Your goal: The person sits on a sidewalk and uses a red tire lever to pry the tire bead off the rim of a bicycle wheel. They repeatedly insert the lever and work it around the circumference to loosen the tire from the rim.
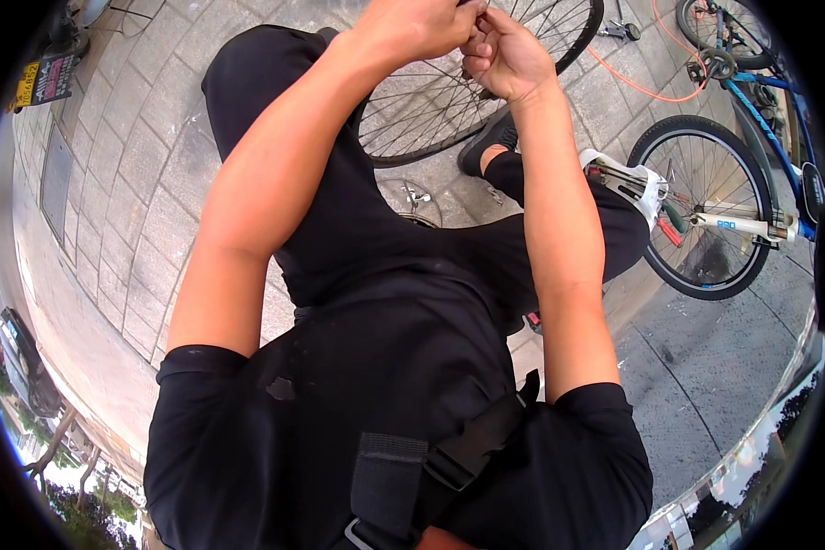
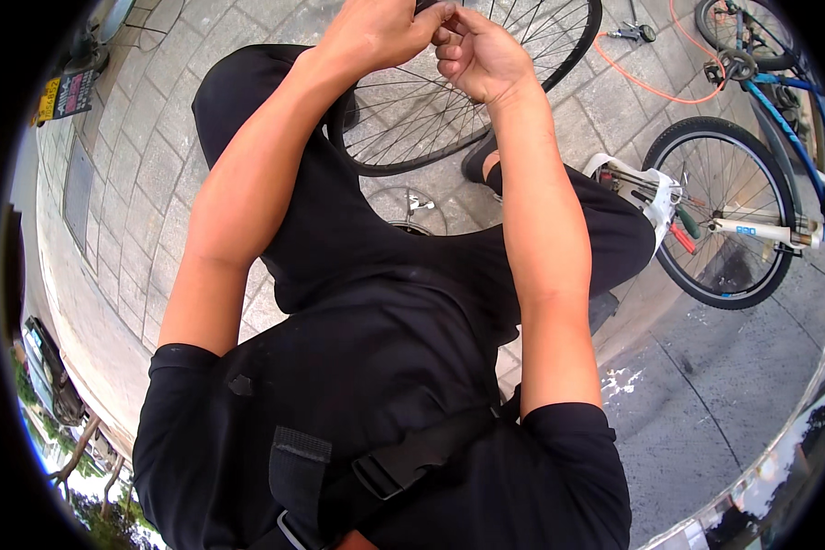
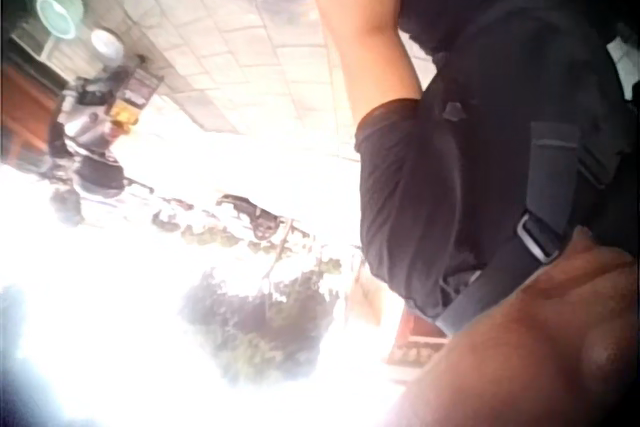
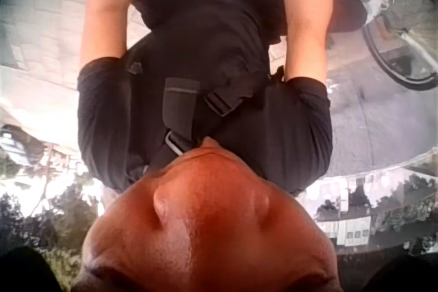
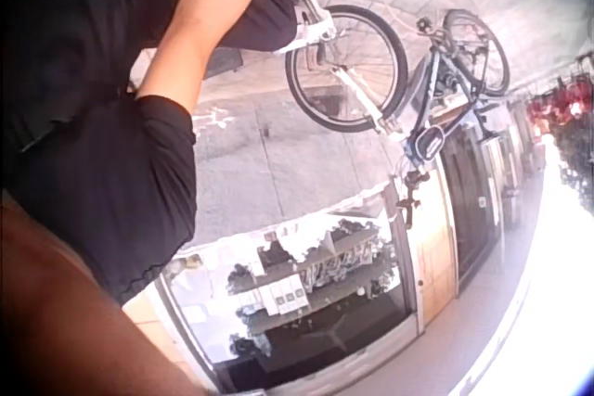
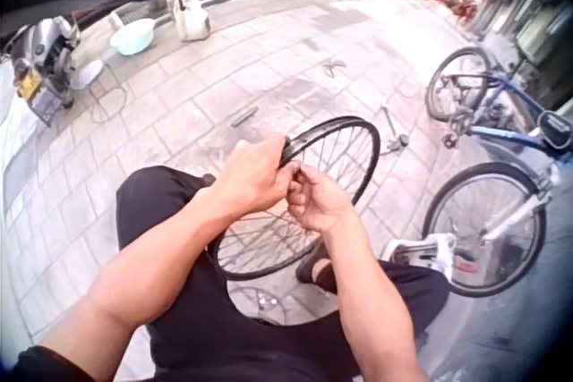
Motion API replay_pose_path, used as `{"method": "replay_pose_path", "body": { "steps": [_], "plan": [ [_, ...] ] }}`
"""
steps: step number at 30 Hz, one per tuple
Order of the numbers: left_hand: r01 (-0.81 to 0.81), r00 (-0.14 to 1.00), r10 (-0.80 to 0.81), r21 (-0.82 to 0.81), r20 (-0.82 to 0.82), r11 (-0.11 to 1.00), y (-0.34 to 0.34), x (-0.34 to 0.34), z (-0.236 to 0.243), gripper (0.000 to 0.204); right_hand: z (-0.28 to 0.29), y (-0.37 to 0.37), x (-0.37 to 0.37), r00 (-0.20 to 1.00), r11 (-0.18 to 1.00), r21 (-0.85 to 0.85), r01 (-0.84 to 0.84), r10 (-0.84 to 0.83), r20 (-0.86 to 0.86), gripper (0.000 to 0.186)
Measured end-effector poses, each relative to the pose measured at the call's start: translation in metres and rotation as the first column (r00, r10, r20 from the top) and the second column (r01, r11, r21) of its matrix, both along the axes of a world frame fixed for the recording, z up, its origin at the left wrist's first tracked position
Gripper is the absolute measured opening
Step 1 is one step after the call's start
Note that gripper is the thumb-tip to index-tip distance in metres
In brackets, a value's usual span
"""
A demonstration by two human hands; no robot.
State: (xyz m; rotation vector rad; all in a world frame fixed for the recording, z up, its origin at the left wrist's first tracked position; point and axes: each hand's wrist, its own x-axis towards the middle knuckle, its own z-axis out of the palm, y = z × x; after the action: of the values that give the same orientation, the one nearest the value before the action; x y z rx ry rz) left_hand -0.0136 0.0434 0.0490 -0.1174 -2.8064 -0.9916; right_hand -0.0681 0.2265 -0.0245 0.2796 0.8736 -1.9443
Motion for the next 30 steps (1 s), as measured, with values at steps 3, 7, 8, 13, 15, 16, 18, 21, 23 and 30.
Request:
{"method": "replay_pose_path", "body": {
  "steps": [3, 7, 8, 13, 15, 16, 18, 21, 23, 30],
  "plan": [
    [-0.019, 0.998, 0.022, 0.042, -0.061, 0.999, 0.005, 0.000, -0.003, 0.028, 0.014, 0.008, 0.020, 0.990, 0.990, -0.120, 0.069, -0.083, -0.118, 0.033],
    [-0.053, 0.994, 0.055, 0.022, -0.098, 0.998, 0.006, -0.007, -0.014, 0.031, 0.028, 0.006, 0.044, 0.719, 0.908, 0.361, 0.211, 0.106, -0.687, 0.058],
    [-0.070, 0.995, 0.074, 0.055, -0.061, 0.996, 0.007, -0.007, -0.011, 0.031, 0.039, -0.009, 0.053, 0.587, 0.803, 0.480, 0.353, 0.210, -0.782, 0.053],
    [0.038, 0.999, -0.042, 0.109, 0.031, 0.993, 0.000, -0.001, -0.001, 0.049, 0.011, -0.005, 0.041, 0.152, 0.684, 0.439, 0.583, 0.439, -0.886, 0.035],
    [0.154, 0.970, -0.121, 0.146, -0.211, 0.977, -0.015, 0.001, -0.021, 0.066, 0.017, -0.002, 0.035, 0.518, 0.830, 0.449, 0.332, 0.237, -0.822, 0.036],
    [0.147, 0.987, -0.130, 0.201, -0.096, 0.968, -0.019, 0.002, -0.016, 0.068, 0.020, -0.003, 0.032, 0.601, 0.841, 0.462, 0.282, 0.220, -0.768, 0.036],
    [0.108, 0.977, -0.156, 0.288, 0.148, 0.952, -0.023, 0.013, 0.000, 0.075, 0.025, -0.007, 0.028, 0.750, 0.872, 0.456, 0.177, 0.181, -0.636, 0.037],
    [0.080, 0.971, -0.135, 0.264, 0.197, 0.961, -0.039, 0.021, -0.004, 0.081, 0.038, -0.026, 0.028, 0.893, 0.918, 0.367, 0.150, 0.033, -0.449, 0.036],
    [0.032, 0.956, -0.124, 0.328, 0.265, 0.944, -0.045, 0.020, -0.015, 0.081, 0.030, -0.039, 0.026, 0.938, 0.941, 0.289, 0.176, -0.072, -0.339, 0.034],
    [-0.138, 0.933, -0.071, 0.535, 0.352, 0.834, -0.027, 0.010, -0.011, 0.068, 0.033, -0.058, 0.046, 0.742, 0.757, 0.216, 0.617, -0.469, -0.478, 0.025]
  ]
}}
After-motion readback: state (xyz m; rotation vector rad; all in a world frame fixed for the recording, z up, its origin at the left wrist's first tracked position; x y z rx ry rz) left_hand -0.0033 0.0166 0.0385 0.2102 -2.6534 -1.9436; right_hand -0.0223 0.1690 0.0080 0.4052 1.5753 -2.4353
